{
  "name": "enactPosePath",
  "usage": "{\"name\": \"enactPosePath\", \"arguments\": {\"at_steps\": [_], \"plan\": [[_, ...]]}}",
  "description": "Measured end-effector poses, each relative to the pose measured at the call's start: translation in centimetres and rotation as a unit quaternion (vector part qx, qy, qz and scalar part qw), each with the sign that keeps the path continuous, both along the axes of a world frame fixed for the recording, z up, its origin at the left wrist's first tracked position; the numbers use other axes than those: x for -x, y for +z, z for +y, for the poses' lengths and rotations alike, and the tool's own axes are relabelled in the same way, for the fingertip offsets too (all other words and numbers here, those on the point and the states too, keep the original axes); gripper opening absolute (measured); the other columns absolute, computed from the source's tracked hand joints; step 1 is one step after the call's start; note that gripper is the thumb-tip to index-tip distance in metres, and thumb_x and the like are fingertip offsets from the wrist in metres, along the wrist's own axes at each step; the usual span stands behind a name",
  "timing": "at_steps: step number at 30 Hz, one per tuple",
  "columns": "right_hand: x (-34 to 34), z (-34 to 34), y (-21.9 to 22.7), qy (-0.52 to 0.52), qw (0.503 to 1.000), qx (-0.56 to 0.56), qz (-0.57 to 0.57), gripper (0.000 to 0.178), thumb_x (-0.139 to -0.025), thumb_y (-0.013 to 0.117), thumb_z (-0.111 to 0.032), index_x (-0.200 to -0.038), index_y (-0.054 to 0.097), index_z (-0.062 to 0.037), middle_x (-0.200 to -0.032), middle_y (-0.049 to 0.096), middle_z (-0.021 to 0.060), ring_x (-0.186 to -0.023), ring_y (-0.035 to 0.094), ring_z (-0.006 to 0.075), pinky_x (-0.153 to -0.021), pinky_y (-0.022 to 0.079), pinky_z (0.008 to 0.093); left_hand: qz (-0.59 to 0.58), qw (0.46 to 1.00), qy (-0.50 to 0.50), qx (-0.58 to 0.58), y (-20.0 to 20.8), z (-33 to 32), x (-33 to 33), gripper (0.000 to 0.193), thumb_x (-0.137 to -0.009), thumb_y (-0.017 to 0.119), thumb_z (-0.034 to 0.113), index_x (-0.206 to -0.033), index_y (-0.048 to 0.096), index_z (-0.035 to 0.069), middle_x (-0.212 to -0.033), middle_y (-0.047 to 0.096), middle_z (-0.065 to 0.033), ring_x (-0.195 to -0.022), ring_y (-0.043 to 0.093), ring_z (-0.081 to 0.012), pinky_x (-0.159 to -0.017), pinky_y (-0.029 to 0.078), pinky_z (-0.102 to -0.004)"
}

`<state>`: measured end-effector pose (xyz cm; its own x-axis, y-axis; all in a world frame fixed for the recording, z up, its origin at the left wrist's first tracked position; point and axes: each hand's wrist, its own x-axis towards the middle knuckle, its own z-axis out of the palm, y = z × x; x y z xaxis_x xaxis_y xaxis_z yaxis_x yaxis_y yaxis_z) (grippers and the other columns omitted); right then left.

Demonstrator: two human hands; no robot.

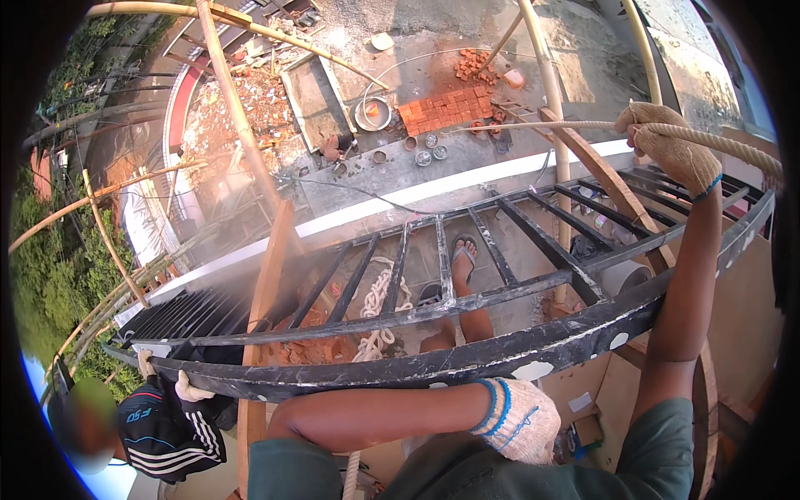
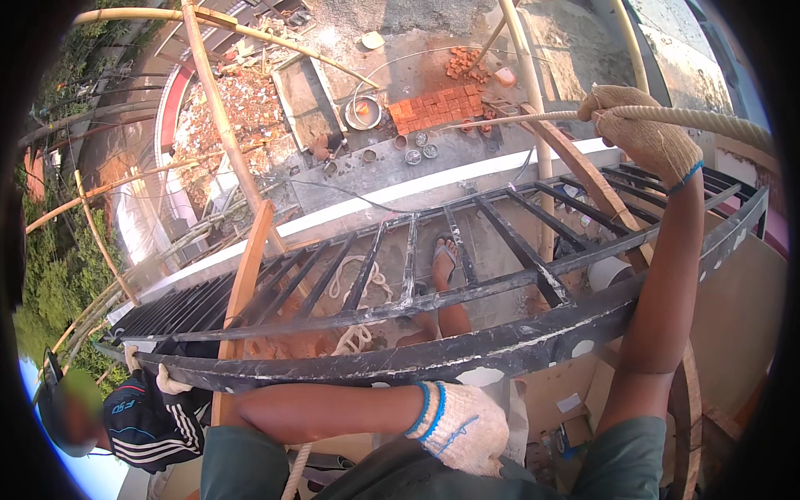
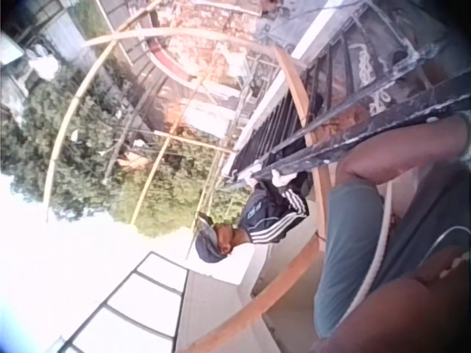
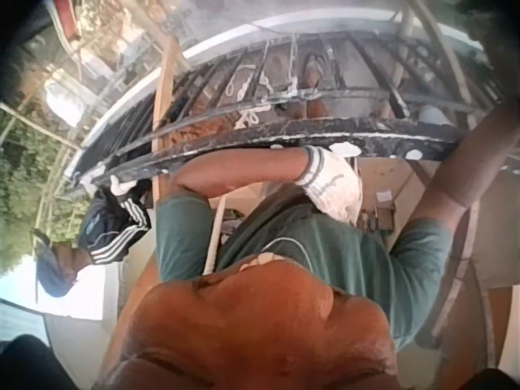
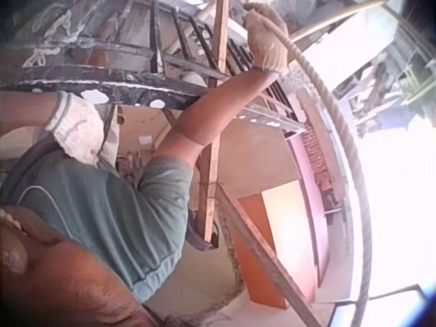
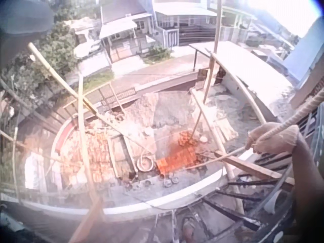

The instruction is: The person pulls a rope to hoist a bucket of cement from the ground to the balcony level. They then lower the bucket and repeat the process to lift a wooden plank onto the balcony.

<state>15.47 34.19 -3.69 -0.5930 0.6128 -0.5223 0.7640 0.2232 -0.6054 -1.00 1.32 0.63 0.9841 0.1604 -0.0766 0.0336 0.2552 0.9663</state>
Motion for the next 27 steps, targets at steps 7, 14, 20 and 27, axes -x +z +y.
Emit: {"name": "enactPosePath", "arguments": {"at_steps": [7,14,20,27], "plan": [[-0.7,0.1,-0.2,-0.002,0.999,-0.015,-0.031,0.026,-0.098,0.063,-0.024,-0.104,0.074,-0.0009,-0.081,0.062,0.0052,-0.071,0.057,0.0140,-0.067,0.052,0.0331,0.021,1.000,-0.004,-0.005,0.3,0.1,-0.2,0.050,-0.097,0.057,0.044,-0.092,0.080,0.000,-0.088,0.075,-0.0259,-0.086,0.072,-0.0467,-0.082,0.058,-0.0535],[0.4,-0.3,0.4,-0.029,0.999,-0.006,-0.036,0.017,-0.095,0.061,-0.013,-0.098,0.070,0.0013,-0.079,0.058,0.0013,-0.073,0.056,0.0105,-0.068,0.052,0.0296,0.035,0.999,0.002,0.004,0.3,0.6,0.4,0.052,-0.098,0.056,0.046,-0.091,0.080,0.000,-0.085,0.074,-0.0254,-0.083,0.071,-0.0470,-0.081,0.058,-0.0530],[0.4,0.0,0.3,0.018,0.999,-0.025,-0.021,0.022,-0.101,0.062,-0.019,-0.103,0.072,0.0008,-0.081,0.061,0.0036,-0.071,0.056,0.0117,-0.066,0.051,0.0316,0.036,0.999,0.000,0.005,0.3,0.5,0.2,0.052,-0.097,0.056,0.046,-0.090,0.080,0.001,-0.085,0.074,-0.0255,-0.084,0.072,-0.0458,-0.081,0.058,-0.0522],[-0.5,0.4,0.3,-0.026,0.999,0.002,-0.037,0.021,-0.099,0.063,-0.019,-0.100,0.071,0.0005,-0.079,0.059,0.0032,-0.070,0.056,0.0110,-0.066,0.051,0.0306,0.036,0.999,-0.026,0.015,0.4,1.0,0.4,0.052,-0.093,0.063,0.048,-0.100,0.083,0.001,-0.098,0.077,-0.0262,-0.094,0.075,-0.0432,-0.089,0.060,-0.0491]]}}
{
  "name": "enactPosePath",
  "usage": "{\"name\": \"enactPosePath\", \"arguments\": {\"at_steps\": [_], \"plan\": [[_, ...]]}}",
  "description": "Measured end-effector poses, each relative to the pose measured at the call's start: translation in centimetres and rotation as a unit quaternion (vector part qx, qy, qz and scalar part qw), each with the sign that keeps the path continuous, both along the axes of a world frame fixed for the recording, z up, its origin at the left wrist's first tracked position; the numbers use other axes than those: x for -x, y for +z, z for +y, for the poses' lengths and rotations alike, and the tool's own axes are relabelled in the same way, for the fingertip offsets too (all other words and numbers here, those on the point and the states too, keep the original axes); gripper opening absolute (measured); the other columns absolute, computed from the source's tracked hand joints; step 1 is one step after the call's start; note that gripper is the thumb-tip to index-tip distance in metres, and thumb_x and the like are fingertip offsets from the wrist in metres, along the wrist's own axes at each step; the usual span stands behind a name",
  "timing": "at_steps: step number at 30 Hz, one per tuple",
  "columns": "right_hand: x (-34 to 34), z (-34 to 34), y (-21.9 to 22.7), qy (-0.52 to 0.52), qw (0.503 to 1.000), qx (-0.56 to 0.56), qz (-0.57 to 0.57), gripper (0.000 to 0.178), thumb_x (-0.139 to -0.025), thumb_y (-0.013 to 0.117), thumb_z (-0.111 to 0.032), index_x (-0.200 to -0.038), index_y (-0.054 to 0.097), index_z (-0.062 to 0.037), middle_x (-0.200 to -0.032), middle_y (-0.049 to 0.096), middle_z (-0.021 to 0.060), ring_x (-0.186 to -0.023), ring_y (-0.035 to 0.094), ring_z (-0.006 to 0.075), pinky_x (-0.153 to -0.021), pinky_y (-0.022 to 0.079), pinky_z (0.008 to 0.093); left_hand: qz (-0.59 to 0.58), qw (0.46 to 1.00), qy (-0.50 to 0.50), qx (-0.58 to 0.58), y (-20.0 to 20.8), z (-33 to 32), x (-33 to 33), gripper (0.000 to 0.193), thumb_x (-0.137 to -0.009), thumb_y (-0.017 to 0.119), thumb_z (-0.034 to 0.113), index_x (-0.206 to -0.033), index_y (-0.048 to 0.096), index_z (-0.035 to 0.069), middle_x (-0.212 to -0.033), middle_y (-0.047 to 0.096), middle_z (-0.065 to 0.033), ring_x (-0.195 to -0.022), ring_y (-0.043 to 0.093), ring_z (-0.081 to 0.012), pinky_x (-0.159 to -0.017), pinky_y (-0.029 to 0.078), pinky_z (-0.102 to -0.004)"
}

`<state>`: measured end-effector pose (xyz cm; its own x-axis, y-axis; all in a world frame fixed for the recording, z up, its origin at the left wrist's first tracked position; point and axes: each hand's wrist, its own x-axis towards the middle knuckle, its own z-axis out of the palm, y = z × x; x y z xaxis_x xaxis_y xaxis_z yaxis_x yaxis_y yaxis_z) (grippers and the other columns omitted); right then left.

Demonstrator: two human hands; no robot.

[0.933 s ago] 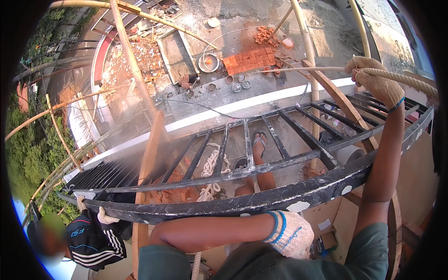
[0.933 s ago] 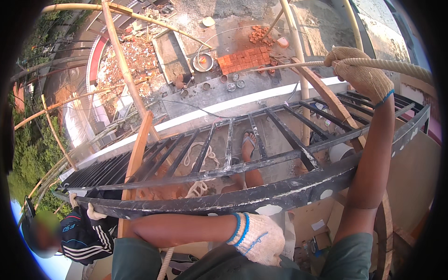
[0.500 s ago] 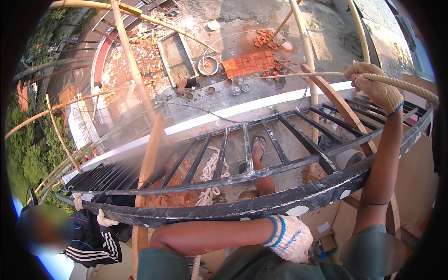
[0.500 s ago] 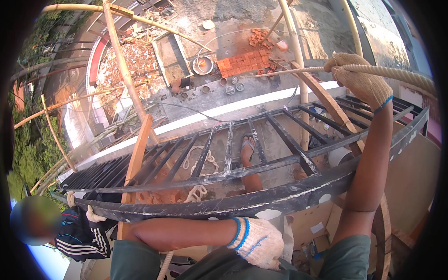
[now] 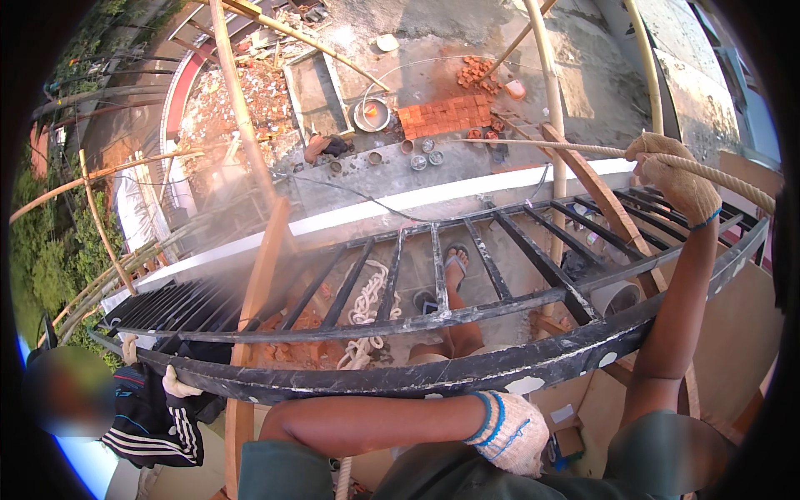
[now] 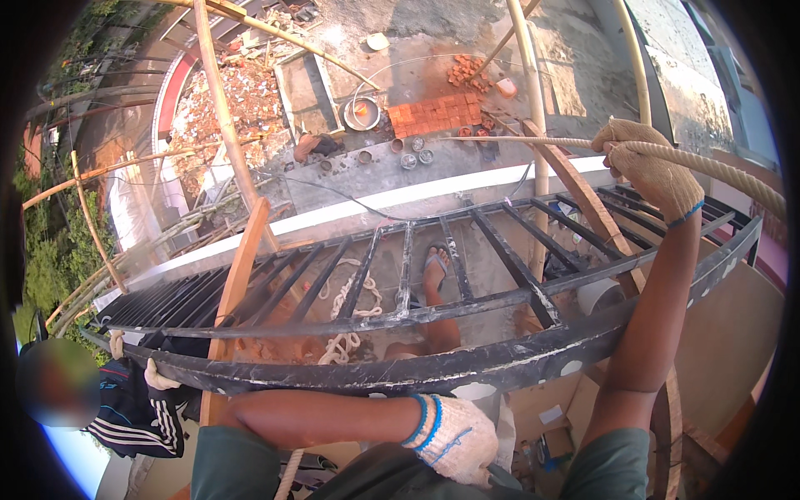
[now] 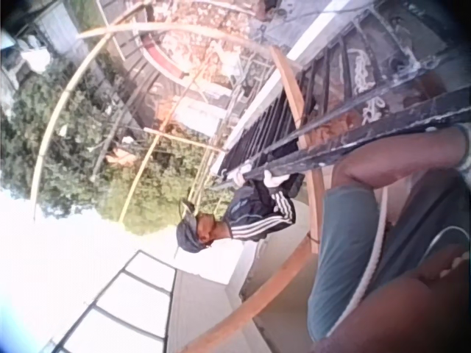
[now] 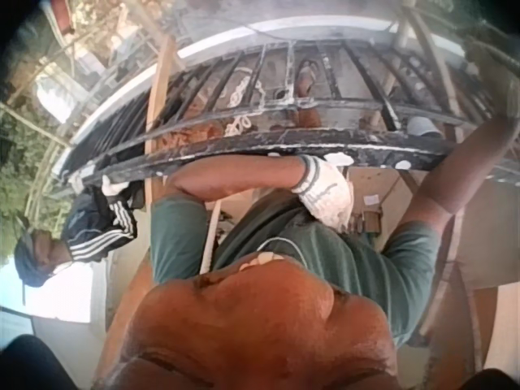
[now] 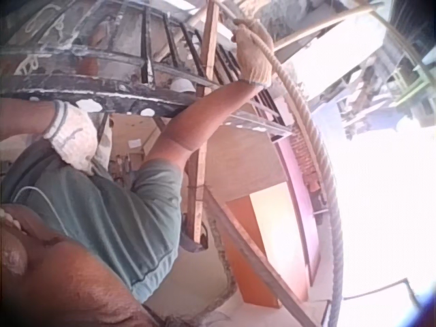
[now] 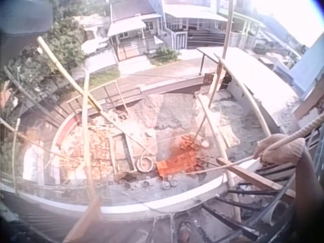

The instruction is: The person pulls a rope to hoist a bucket of cement from the ground to the balcony level. They then lower the bucket and repeat the process to lift a wooden plank onto the balcony.

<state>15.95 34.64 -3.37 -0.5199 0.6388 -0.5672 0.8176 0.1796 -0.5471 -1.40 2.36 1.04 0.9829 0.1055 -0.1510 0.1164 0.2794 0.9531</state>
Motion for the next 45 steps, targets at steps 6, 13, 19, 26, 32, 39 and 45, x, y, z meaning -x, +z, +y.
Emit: {"name": "enactPosePath", "arguments": {"at_steps": [6,13,19,26,32,39,45], "plan": [[-0.3,0.4,0.1,-0.033,0.999,0.007,-0.012,0.022,-0.101,0.062,-0.021,-0.101,0.071,-0.0004,-0.078,0.061,0.0037,-0.070,0.060,0.0106,-0.065,0.052,0.0305,-0.028,0.999,0.028,-0.016,-0.3,-0.7,-0.2,0.051,-0.097,0.058,0.046,-0.093,0.081,0.000,-0.087,0.075,-0.0251,-0.086,0.073,-0.0443,-0.083,0.059,-0.0519],[0.1,0.3,0.3,-0.077,0.996,0.031,-0.044,0.025,-0.106,0.059,-0.025,-0.102,0.070,-0.0027,-0.079,0.061,0.0024,-0.074,0.062,0.0102,-0.067,0.056,0.0287,0.004,1.000,0.019,0.010,0.0,-0.3,0.3,0.053,-0.097,0.057,0.047,-0.094,0.081,0.000,-0.088,0.076,-0.0238,-0.087,0.074,-0.0433,-0.084,0.059,-0.0514],[0.4,0.3,0.6,-0.074,0.996,0.027,-0.032,0.024,-0.106,0.059,-0.024,-0.103,0.071,-0.0027,-0.085,0.063,0.0016,-0.082,0.063,0.0092,-0.069,0.058,0.0286,-0.004,1.000,0.019,0.014,0.1,0.0,0.6,0.053,-0.097,0.058,0.048,-0.095,0.081,0.000,-0.089,0.076,-0.0247,-0.088,0.074,-0.0436,-0.085,0.059,-0.0508],[0.2,0.3,0.1,-0.079,0.996,0.028,-0.027,0.025,-0.105,0.058,-0.024,-0.105,0.070,-0.0022,-0.083,0.061,0.0012,-0.078,0.061,0.0092,-0.071,0.055,0.0272,0.004,0.999,0.031,0.012,0.3,0.2,1.0,0.050,-0.095,0.060,0.044,-0.095,0.080,-0.002,-0.089,0.076,-0.0264,-0.088,0.075,-0.0447,-0.083,0.060,-0.0506],[-0.5,0.3,-0.4,-0.083,0.996,0.025,-0.018,0.033,-0.108,0.060,-0.033,-0.104,0.068,-0.0018,-0.080,0.056,-0.0005,-0.072,0.052,0.0078,-0.065,0.046,0.0253,-0.004,0.999,0.033,0.006,-0.1,-0.4,0.3,0.048,-0.094,0.060,0.042,-0.093,0.081,-0.001,-0.089,0.076,-0.0263,-0.087,0.075,-0.0447,-0.083,0.060,-0.0511],[-0.1,0.3,-0.7,-0.066,0.997,0.009,-0.028,0.025,-0.104,0.062,-0.025,-0.102,0.070,-0.0014,-0.079,0.058,0.0013,-0.069,0.054,0.0095,-0.065,0.049,0.0278,-0.020,0.999,0.044,-0.004,-0.7,-1.2,-0.3,0.047,-0.095,0.060,0.042,-0.090,0.081,0.000,-0.086,0.075,-0.0248,-0.084,0.074,-0.0437,-0.082,0.060,-0.0508],[-0.8,0.6,-1.0,-0.031,0.999,0.000,-0.019,0.026,-0.104,0.064,-0.028,-0.101,0.070,-0.0032,-0.076,0.057,0.0007,-0.068,0.056,0.0095,-0.065,0.050,0.0277,-0.016,0.999,0.033,-0.006,-0.4,-0.7,-0.2,0.047,-0.095,0.060,0.042,-0.090,0.081,0.001,-0.085,0.076,-0.0233,-0.084,0.074,-0.0443,-0.082,0.060,-0.0509]]}}
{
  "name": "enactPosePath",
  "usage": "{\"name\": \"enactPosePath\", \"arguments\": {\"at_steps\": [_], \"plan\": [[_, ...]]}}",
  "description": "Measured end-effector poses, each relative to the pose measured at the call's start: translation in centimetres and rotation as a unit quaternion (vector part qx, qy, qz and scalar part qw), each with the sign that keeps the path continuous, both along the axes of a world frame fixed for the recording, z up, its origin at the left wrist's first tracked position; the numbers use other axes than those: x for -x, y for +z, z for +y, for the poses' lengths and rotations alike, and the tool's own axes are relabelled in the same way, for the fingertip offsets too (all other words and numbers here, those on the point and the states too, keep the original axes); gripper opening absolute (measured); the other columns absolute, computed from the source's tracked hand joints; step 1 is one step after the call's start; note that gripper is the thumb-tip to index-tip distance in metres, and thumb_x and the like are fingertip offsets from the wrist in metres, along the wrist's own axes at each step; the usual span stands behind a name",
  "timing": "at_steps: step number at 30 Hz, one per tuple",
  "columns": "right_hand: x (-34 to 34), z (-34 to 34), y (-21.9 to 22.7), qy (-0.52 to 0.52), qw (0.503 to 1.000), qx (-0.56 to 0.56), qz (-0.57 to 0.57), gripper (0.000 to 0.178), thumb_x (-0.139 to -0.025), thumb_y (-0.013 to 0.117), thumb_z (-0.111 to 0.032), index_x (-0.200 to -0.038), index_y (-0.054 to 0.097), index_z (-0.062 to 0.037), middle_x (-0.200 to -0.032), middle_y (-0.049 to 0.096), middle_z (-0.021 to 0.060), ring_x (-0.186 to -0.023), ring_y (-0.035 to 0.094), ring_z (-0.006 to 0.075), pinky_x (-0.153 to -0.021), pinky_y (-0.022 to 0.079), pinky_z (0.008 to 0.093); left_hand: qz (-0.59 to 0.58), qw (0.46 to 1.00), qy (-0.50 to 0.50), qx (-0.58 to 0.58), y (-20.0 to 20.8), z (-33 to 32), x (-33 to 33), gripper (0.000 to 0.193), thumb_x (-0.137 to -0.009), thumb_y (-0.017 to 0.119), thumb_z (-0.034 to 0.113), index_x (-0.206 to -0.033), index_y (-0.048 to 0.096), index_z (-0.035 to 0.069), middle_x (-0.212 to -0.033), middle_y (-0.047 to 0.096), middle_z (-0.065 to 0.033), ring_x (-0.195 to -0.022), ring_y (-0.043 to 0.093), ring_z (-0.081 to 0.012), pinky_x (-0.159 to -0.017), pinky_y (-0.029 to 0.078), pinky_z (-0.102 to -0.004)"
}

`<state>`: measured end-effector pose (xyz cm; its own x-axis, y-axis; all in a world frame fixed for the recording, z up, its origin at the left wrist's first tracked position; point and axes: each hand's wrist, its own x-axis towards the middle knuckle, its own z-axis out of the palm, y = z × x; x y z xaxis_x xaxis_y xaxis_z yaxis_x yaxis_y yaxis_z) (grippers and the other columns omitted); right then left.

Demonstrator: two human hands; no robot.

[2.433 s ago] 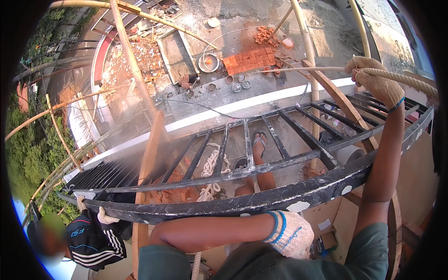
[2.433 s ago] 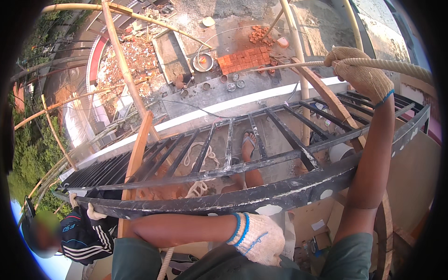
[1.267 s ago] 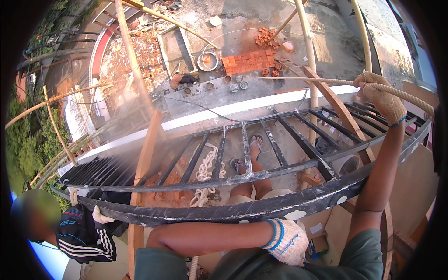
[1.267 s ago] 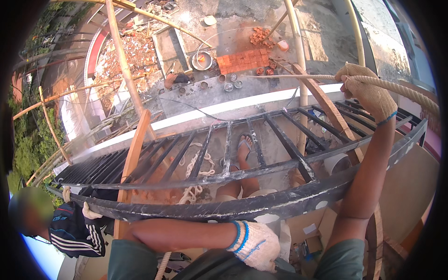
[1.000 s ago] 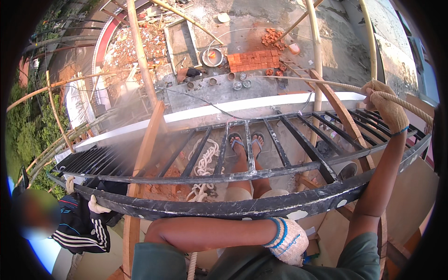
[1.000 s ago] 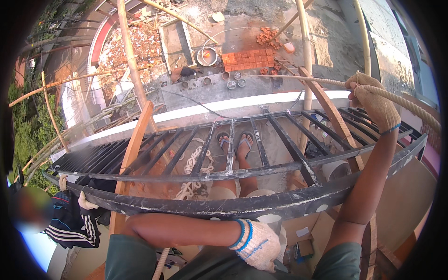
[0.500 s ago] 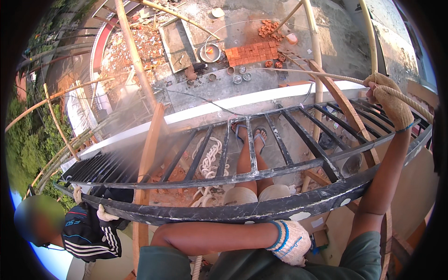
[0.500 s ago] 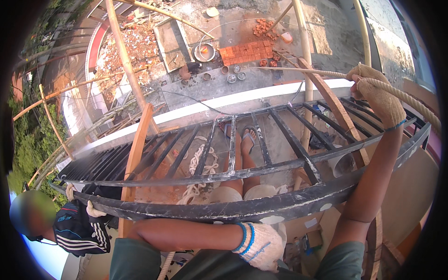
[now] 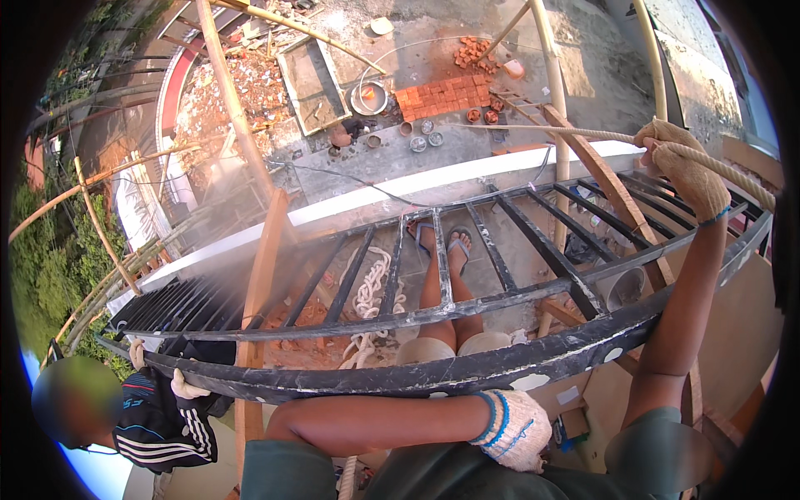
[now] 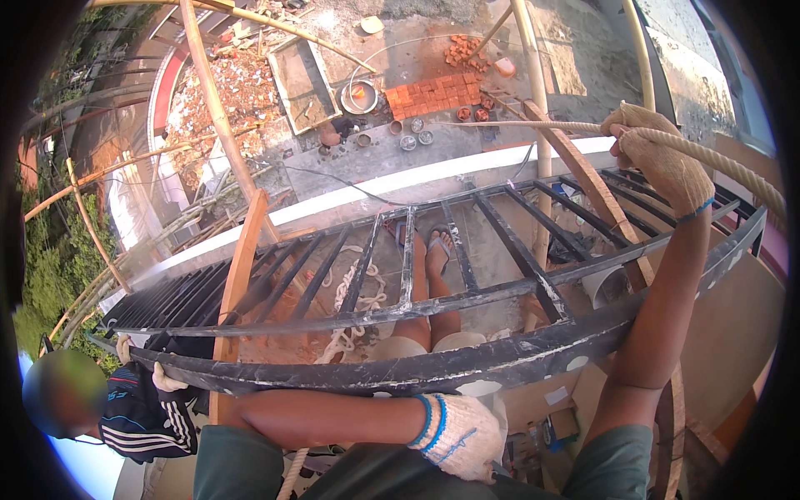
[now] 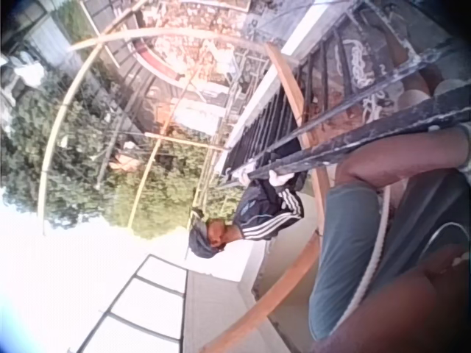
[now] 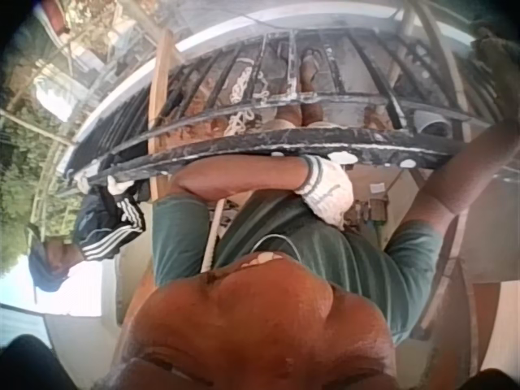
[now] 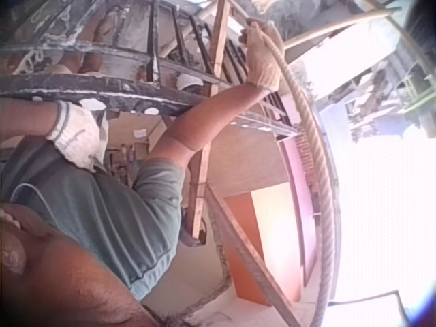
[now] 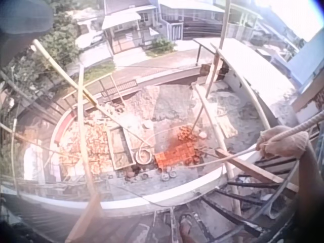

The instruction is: The person pulls a rope to hoist a bucket of cement from the ground to the balcony level. They then lower the bucket and repeat the process to lift a wooden plank onto the balcony.

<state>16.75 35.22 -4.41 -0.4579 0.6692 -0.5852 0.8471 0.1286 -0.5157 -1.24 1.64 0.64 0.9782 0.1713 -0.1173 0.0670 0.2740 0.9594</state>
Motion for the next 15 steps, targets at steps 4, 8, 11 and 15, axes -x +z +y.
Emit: {"name": "enactPosePath", "arguments": {"at_steps": [4,8,11,15], "plan": [[0.5,-0.2,0.2,-0.003,1.000,0.003,0.008,0.027,-0.105,0.065,-0.029,-0.100,0.071,-0.0030,-0.076,0.057,0.0005,-0.069,0.057,0.0096,-0.065,0.051,0.0285,0.019,1.000,-0.012,0.006,0.5,0.6,0.5,0.047,-0.095,0.060,0.042,-0.093,0.081,0.000,-0.088,0.077,-0.0235,-0.087,0.075,-0.0441,-0.083,0.060,-0.0510],[1.1,-1.0,-0.4,0.077,0.996,0.015,0.048,0.032,-0.104,0.069,-0.033,-0.099,0.073,-0.0018,-0.078,0.065,0.0011,-0.073,0.062,0.0095,-0.066,0.053,0.0282,0.010,1.000,-0.011,-0.005,0.4,0.4,0.3,0.046,-0.096,0.059,0.042,-0.095,0.081,0.001,-0.092,0.077,-0.0232,-0.089,0.075,-0.0432,-0.083,0.060,-0.0510],[5.0,-4.6,1.4,0.044,0.990,0.120,0.065,0.037,-0.101,0.075,-0.038,-0.103,0.077,-0.0009,-0.085,0.074,0.0026,-0.078,0.068,0.0096,-0.069,0.056,0.0270,0.006,1.000,-0.018,-0.024,-0.7,-0.9,-1.1,0.049,-0.096,0.060,0.046,-0.099,0.082,0.003,-0.095,0.078,-0.0228,-0.091,0.077,-0.0402,-0.084,0.061,-0.0504],[9.6,-9.6,4.1,0.147,0.953,0.212,0.159,0.049,-0.089,0.086,-0.046,-0.097,0.076,0.0016,-0.075,0.072,0.0065,-0.069,0.071,0.0166,-0.064,0.058,0.0334,-0.007,0.999,-0.036,-0.002,-0.8,-0.4,-1.5,0.043,-0.096,0.059,0.041,-0.094,0.081,0.004,-0.093,0.078,-0.0206,-0.088,0.074,-0.0416,-0.079,0.059,-0.0493]]}}
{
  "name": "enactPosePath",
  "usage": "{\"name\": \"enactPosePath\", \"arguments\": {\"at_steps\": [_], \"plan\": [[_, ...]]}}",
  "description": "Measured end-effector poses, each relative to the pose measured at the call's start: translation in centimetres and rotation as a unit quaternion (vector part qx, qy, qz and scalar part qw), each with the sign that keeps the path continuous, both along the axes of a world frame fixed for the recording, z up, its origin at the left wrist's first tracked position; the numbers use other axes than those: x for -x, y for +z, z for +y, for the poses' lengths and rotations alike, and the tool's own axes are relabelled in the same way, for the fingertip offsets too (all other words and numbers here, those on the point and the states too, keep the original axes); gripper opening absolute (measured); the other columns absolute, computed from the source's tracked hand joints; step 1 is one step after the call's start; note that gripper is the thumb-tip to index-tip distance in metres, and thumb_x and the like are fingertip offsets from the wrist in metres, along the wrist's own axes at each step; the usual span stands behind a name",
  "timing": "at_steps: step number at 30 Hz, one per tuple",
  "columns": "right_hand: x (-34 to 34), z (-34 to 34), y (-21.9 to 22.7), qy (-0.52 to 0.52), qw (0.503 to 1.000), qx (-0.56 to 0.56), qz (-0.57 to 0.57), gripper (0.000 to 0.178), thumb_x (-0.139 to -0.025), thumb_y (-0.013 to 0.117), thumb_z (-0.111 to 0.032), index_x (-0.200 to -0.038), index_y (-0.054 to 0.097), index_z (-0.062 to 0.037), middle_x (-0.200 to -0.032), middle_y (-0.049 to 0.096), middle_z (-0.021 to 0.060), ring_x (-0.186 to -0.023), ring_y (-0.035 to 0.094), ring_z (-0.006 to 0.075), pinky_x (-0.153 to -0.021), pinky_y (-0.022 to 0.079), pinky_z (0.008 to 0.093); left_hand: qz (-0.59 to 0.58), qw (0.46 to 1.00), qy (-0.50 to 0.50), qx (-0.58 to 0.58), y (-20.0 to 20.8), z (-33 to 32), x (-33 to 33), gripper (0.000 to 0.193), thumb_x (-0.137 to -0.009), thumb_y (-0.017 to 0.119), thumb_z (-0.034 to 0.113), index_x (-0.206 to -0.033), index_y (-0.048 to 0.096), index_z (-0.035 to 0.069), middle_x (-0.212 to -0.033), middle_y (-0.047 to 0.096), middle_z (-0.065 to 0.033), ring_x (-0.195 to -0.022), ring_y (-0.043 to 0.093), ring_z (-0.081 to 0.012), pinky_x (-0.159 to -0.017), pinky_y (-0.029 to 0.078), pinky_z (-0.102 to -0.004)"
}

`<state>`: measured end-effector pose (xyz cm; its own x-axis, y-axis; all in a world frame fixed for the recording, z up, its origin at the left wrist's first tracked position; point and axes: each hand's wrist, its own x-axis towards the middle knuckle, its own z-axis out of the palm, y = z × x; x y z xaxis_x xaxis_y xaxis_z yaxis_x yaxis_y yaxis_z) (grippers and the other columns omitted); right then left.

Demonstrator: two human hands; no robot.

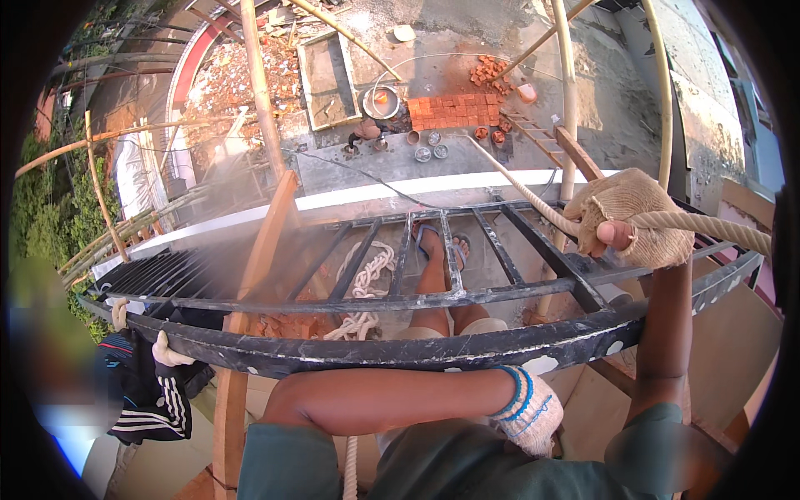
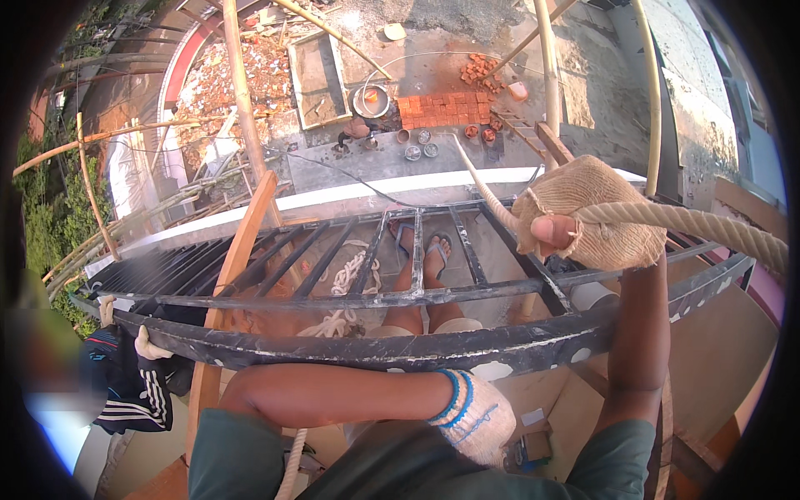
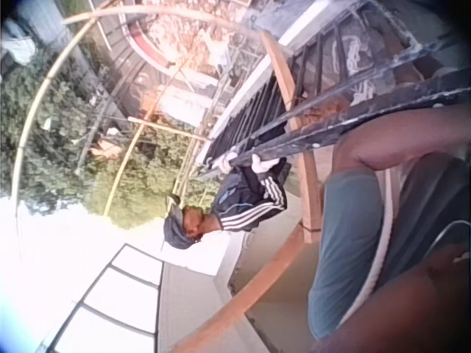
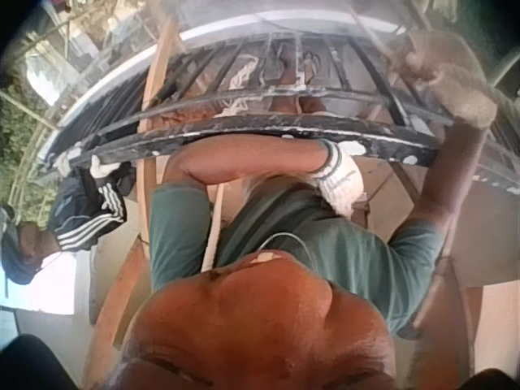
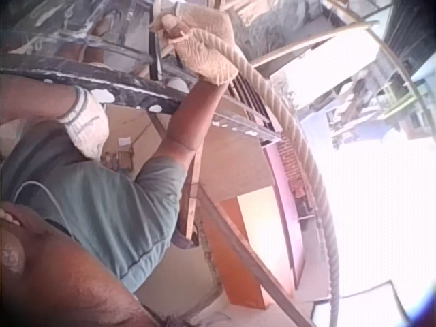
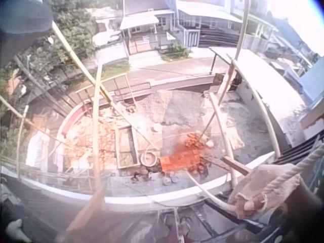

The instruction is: The person pulls a rope to hoist a bucket of cement from the ground to the balcony level. They then lower the bucket and repeat the process to lift a wooden plank onto the balcony.

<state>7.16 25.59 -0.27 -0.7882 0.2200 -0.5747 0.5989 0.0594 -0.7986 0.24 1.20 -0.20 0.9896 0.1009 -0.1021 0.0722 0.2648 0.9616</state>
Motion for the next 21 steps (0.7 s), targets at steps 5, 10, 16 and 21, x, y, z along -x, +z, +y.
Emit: {"name": "enactPosePath", "arguments": {"at_steps": [5,10,16,21], "plan": [[1.3,-5.9,1.5,-0.060,0.986,0.124,0.092,0.074,-0.076,0.098,-0.047,-0.119,0.070,0.0067,-0.103,0.077,0.0165,-0.096,0.077,0.0305,-0.083,0.064,0.0437,-0.017,0.999,-0.034,0.036,-0.4,-0.2,-0.9,0.051,-0.095,0.061,0.050,-0.099,0.082,0.003,-0.085,0.077,-0.0193,-0.080,0.075,-0.0326,-0.074,0.059,-0.0457],[7.3,-7.5,2.2,0.114,0.991,0.047,0.049,0.077,-0.073,0.098,-0.052,-0.122,0.073,0.0015,-0.105,0.079,0.0141,-0.098,0.078,0.0261,-0.089,0.063,0.0411,-0.003,0.999,-0.039,0.025,0.4,0.9,1.1,0.046,-0.096,0.061,0.047,-0.092,0.084,0.008,-0.084,0.079,-0.0131,-0.079,0.076,-0.0264,-0.072,0.059,-0.0419],[10.2,-8.3,-0.9,0.059,0.993,-0.104,0.006,0.065,-0.075,0.095,-0.055,-0.114,0.078,-0.0046,-0.101,0.080,0.0107,-0.096,0.078,0.0226,-0.087,0.062,0.0390,-0.074,0.994,0.006,-0.084,-1.6,-0.2,-1.1,0.044,-0.103,0.052,0.036,-0.082,0.086,0.018,-0.078,0.079,-0.0023,-0.076,0.073,-0.0196,-0.069,0.058,-0.0426],[7.8,-6.5,-7.9,-0.118,0.991,0.002,0.067,0.049,-0.090,0.081,-0.054,-0.096,0.079,-0.0059,-0.086,0.076,0.0088,-0.080,0.073,0.0218,-0.075,0.060,0.0388,0.028,0.999,-0.037,-0.011,2.0,1.7,3.3,0.044,-0.096,0.055,0.044,-0.083,0.088,0.017,-0.095,0.080,-0.0089,-0.095,0.074,-0.0257,-0.086,0.057,-0.0491]]}}
